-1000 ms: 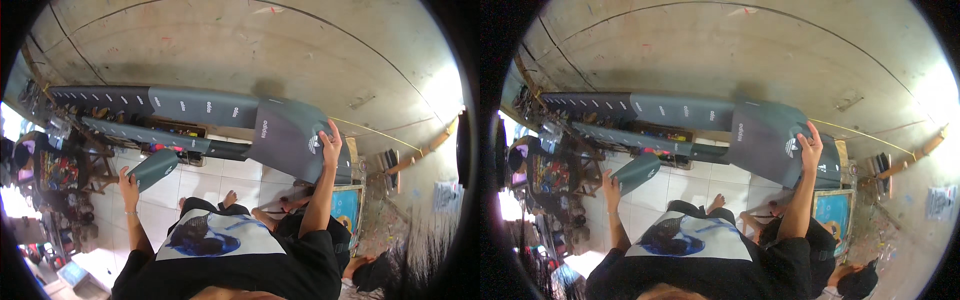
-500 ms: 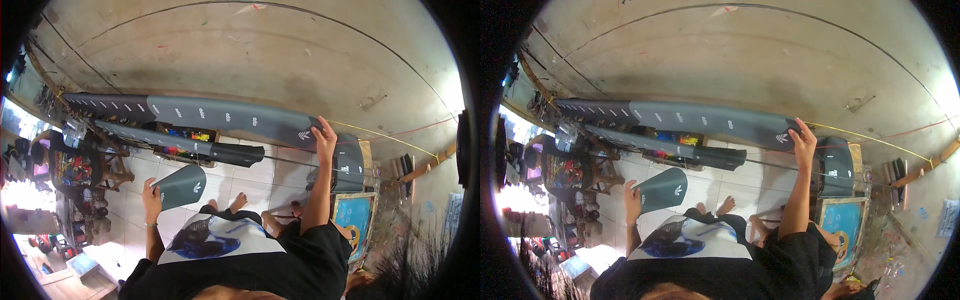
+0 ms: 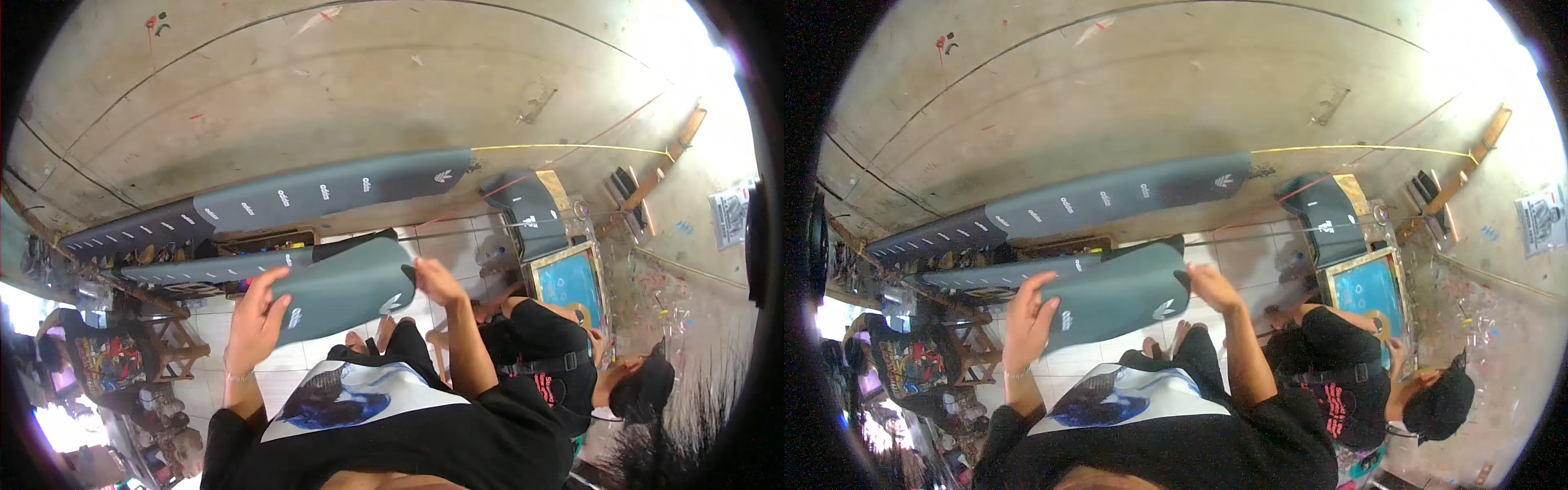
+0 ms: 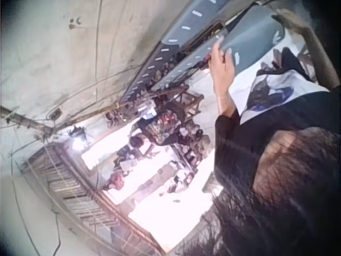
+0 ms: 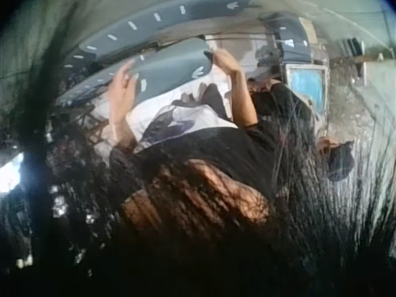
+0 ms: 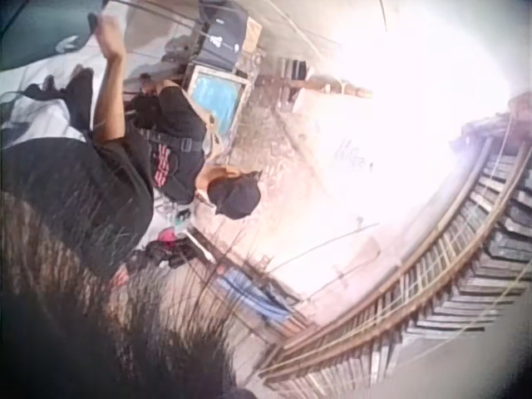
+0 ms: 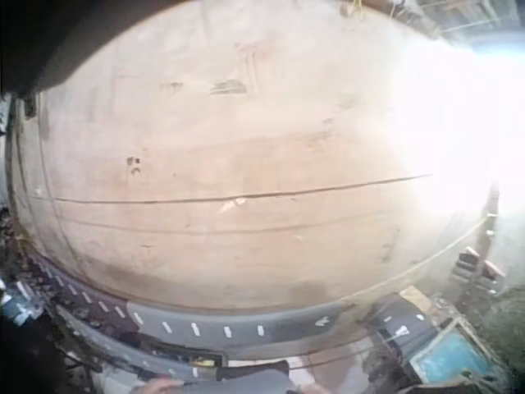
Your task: The person places grey fabric pieces one by one onto a screen printing platen, aligns them, and then moves them to a drying rack after another person applies ink using a screen.
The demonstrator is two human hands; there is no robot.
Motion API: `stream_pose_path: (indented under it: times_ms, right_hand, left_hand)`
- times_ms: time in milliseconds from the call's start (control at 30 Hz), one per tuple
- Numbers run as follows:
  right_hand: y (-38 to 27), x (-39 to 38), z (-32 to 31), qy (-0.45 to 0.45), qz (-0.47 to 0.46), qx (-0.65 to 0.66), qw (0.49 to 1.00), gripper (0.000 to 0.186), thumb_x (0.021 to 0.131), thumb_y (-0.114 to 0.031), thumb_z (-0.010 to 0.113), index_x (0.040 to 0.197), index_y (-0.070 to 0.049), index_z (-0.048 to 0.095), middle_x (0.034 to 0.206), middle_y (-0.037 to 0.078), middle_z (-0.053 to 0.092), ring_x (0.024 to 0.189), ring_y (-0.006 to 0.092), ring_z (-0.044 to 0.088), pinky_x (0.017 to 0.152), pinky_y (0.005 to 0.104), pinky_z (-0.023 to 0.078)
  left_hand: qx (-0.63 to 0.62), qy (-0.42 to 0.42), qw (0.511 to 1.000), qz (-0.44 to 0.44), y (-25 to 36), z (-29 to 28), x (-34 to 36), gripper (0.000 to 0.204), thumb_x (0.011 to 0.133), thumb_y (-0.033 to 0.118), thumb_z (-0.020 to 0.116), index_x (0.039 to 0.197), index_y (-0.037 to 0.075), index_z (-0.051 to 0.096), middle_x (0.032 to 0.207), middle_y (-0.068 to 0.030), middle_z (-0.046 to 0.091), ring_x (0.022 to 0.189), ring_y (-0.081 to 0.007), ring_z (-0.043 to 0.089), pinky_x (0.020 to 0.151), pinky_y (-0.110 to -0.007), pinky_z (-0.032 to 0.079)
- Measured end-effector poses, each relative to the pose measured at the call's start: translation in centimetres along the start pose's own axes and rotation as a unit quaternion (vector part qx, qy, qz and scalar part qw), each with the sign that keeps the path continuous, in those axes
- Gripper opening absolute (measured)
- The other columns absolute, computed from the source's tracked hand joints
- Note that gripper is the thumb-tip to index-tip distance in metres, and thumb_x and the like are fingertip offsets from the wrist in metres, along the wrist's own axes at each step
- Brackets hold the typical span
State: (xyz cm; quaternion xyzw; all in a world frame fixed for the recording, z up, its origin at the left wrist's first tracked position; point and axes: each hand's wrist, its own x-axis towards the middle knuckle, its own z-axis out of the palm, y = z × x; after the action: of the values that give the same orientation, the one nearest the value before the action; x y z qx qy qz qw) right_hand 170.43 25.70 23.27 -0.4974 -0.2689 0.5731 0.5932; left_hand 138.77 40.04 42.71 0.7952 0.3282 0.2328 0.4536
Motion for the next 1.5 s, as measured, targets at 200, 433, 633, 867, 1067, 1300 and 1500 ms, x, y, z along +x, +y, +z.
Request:
stream_pose_path:
  times_ms: [200,433,633,867,1067,1300,1500]
  right_hand:
    - [-15.5,-2.2,-1.6,0.097,-0.261,-0.034,0.96,0.028,0.084,-0.009,0.064,0.111,0.002,0.061,0.102,0.006,0.066,0.092,0.0129,0.06,0.083,0.0283,0.047]
    - [-22.2,-0.4,-9.0,0.193,-0.312,-0.053,0.929,0.022,0.086,-0.007,0.063,0.105,0.005,0.063,0.098,0.007,0.066,0.089,0.0131,0.06,0.081,0.0276,0.046]
    - [-18.2,2.8,-15.5,0.254,-0.27,-0.061,0.927,0.019,0.084,-0.006,0.066,0.1,0.004,0.063,0.088,0.005,0.066,0.078,0.0082,0.058,0.069,0.0214,0.045]
    - [-17.8,5.5,-16.2,0.316,-0.313,-0.132,0.886,0.032,0.083,-0.001,0.067,0.109,-0.005,0.048,0.077,0.001,0.058,0.067,0.004,0.051,0.056,0.0175,0.037]
    - [-17.7,6.0,-15.6,0.293,-0.345,-0.159,0.878,0.042,0.084,0.001,0.066,0.12,-0.003,0.046,0.086,0.003,0.06,0.071,0.0054,0.054,0.058,0.0177,0.039]
    - [-16.1,6.3,-13.5,0.384,-0.337,-0.182,0.84,0.051,0.083,0.0,0.065,0.13,-0.002,0.046,0.09,0.002,0.06,0.073,0.0075,0.051,0.065,0.0231,0.044]
    - [-9.2,6.1,-7.8,0.682,-0.4,-0.162,0.591,0.034,0.083,0.002,0.058,0.116,0.001,0.052,0.088,0.007,0.054,0.078,0.0163,0.052,0.071,0.0304,0.046]
  left_hand:
    - [-0.041,0.062,0.994,0.076,4.9,4.9,9.2,0.063,0.088,-0.002,0.055,0.142,0.007,0.024,0.075,-0.0043,0.051,0.066,-0.0096,0.045,0.062,-0.023,0.042]
    - [-0.134,0.109,0.979,0.113,3.4,14.9,19.7,0.064,0.083,0.006,0.067,0.135,0.004,0.029,0.07,-0.0075,0.057,0.061,-0.0112,0.049,0.06,-0.025,0.044]
    - [-0.087,0.117,0.989,0.014,0.8,19.8,20.7,0.059,0.08,0.011,0.07,0.125,0.001,0.034,0.069,-0.0085,0.063,0.061,-0.0195,0.058,0.063,-0.03,0.047]
    - [0.004,0.137,0.99,0.027,-1.0,19.3,17.0,0.053,0.083,0.014,0.067,0.125,0.001,0.037,0.092,-0.0107,0.067,0.083,-0.0211,0.065,0.073,-0.033,0.05]
    - [0.116,0.093,0.977,-0.154,-11.9,18.4,2.8,0.046,0.083,0.017,0.065,0.121,0.004,0.042,0.08,-0.0124,0.067,0.071,-0.0283,0.067,0.066,-0.038,0.052]
    - [0.164,0.206,0.864,-0.429,-29.1,21.8,-22.5,0.035,0.076,0.024,0.067,0.101,0.001,0.061,0.076,-0.02,0.066,0.075,-0.0381,0.065,0.068,-0.042,0.051]
    - [-0.152,0.136,0.748,-0.632,-40.2,19.9,-45.3,0.022,0.08,0.032,0.064,0.087,0.011,0.063,0.067,-0.0132,0.064,0.056,-0.0252,0.062,0.047,-0.04,0.045]
